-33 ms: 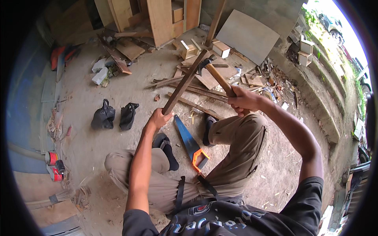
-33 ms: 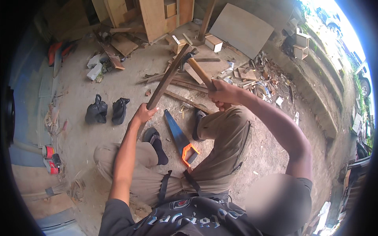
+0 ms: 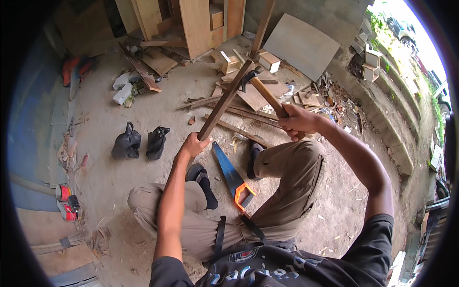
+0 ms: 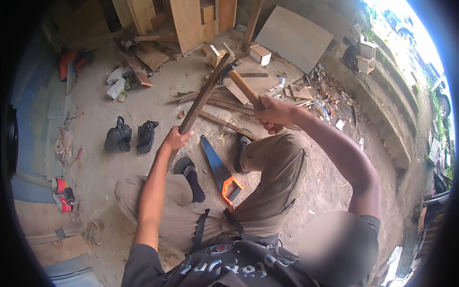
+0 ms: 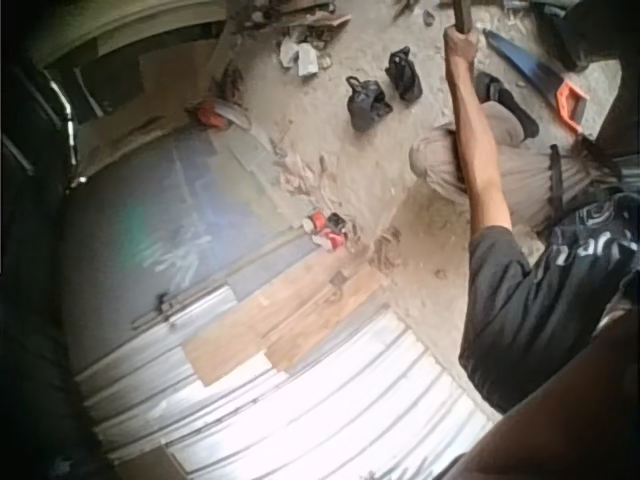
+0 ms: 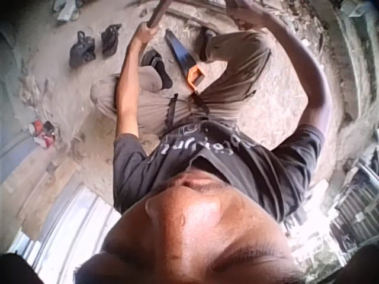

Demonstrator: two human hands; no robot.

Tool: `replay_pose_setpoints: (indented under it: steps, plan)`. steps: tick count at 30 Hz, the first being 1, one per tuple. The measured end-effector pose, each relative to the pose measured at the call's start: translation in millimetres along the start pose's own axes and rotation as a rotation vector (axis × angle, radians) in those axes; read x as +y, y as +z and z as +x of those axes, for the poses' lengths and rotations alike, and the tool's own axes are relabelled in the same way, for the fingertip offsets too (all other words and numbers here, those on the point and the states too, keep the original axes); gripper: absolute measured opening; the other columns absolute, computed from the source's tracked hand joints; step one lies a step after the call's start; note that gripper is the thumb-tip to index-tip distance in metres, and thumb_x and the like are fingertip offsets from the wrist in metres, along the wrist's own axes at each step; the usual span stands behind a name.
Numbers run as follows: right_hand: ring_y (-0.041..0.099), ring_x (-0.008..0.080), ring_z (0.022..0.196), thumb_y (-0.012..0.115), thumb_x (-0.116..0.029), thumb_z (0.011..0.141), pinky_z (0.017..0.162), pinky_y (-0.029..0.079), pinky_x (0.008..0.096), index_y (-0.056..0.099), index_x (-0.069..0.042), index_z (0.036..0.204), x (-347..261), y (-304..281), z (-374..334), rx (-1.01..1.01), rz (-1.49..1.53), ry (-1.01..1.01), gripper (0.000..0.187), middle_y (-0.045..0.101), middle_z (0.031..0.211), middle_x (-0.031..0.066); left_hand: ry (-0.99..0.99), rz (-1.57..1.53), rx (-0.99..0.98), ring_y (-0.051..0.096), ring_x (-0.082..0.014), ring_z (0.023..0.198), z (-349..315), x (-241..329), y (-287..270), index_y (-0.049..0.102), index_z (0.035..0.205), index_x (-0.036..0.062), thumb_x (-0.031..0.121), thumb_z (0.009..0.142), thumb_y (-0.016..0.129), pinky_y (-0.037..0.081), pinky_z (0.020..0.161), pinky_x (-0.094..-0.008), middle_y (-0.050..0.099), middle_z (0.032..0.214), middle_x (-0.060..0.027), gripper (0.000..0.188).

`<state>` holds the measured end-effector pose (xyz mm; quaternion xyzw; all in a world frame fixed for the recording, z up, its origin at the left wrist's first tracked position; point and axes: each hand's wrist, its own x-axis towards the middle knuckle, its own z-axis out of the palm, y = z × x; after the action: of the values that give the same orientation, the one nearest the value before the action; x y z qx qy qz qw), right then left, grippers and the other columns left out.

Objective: The person sits on the floor and uses a hammer to repeatedly strike a long piece of wood, breaking it into smaller pieces. The person then picks up the broken pieces and discards them.

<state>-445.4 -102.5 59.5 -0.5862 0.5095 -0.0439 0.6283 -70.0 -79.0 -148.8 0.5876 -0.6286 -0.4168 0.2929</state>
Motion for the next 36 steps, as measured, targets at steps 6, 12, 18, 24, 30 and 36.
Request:
replay_pose_setpoints:
  steps: [6, 12, 18, 24, 30, 36]
  plan:
    - [0.040, 0.0094, 0.051, 0.056, -0.007, 0.096, 0.043, 0.043, 0.0316, 0.036, -0.010, 0.098, -53, -38, 4, 0.092, -0.136, -0.012, 0.020, 0.040, 0.068, -0.0002, 0.081, -0.068, 0.082, 0.048, -0.0111, 0.044, 29, 33, -9, 0.052, 0.064, 0.0077, 0.031, 0.088, 0.070, 0.037, 0.041, -0.0307, 0.050, 0.053, -0.0006, 0.038]
    - [0.034, 0.0070, 0.050, 0.055, -0.006, 0.096, 0.043, 0.038, 0.0262, 0.037, -0.012, 0.099, -69, -57, 32, 0.137, -0.069, 0.009, 0.020, 0.038, 0.072, -0.0015, 0.052, -0.073, 0.059, 0.052, -0.0142, 0.043, 60, 43, -19, 0.055, 0.062, 0.0068, 0.033, 0.088, 0.070, 0.040, 0.042, -0.0338, 0.052, 0.050, -0.0027, 0.040]
    - [0.036, 0.0071, 0.050, 0.058, -0.013, 0.099, 0.042, 0.038, 0.0269, 0.038, -0.011, 0.101, -56, -65, 29, 0.081, -0.103, -0.044, 0.021, 0.039, 0.072, -0.0006, 0.063, -0.248, -0.065, 0.047, -0.0069, 0.052, 37, 23, -13, 0.056, 0.077, 0.0102, 0.029, 0.090, 0.068, 0.041, 0.050, -0.0259, 0.049, 0.060, 0.0040, 0.027]
    - [0.041, 0.0086, 0.052, 0.057, -0.011, 0.096, 0.042, 0.043, 0.0299, 0.038, -0.007, 0.098, -41, -57, 24, 0.081, -0.115, -0.021, 0.019, 0.041, 0.073, 0.0014, -0.176, -0.290, -0.093, 0.046, -0.0069, 0.050, -22, -35, 1, 0.058, 0.078, 0.0086, 0.031, 0.090, 0.068, 0.038, 0.046, -0.0258, 0.050, 0.060, 0.0038, 0.028]
    - [0.046, 0.0095, 0.056, 0.053, -0.009, 0.092, 0.048, 0.049, 0.0320, 0.040, -0.004, 0.099, -52, -51, 3, 0.054, -0.110, 0.099, 0.016, 0.044, 0.078, 0.0028, -0.135, -0.199, -0.006, 0.046, -0.0074, 0.048, -29, -49, 7, 0.060, 0.073, 0.0072, 0.031, 0.087, 0.071, 0.037, 0.044, -0.0259, 0.053, 0.059, 0.0019, 0.030]
    - [0.038, 0.0083, 0.052, 0.056, -0.007, 0.093, 0.045, 0.045, 0.0315, 0.033, -0.011, 0.097, -62, -71, 3, 0.023, -0.141, 0.079, 0.024, 0.037, 0.071, 0.0002, -0.133, -0.116, -0.004, 0.049, -0.0110, 0.047, -22, -31, 1, 0.060, 0.075, 0.0041, 0.039, 0.085, 0.071, 0.038, 0.045, -0.0301, 0.054, 0.058, -0.0031, 0.038]
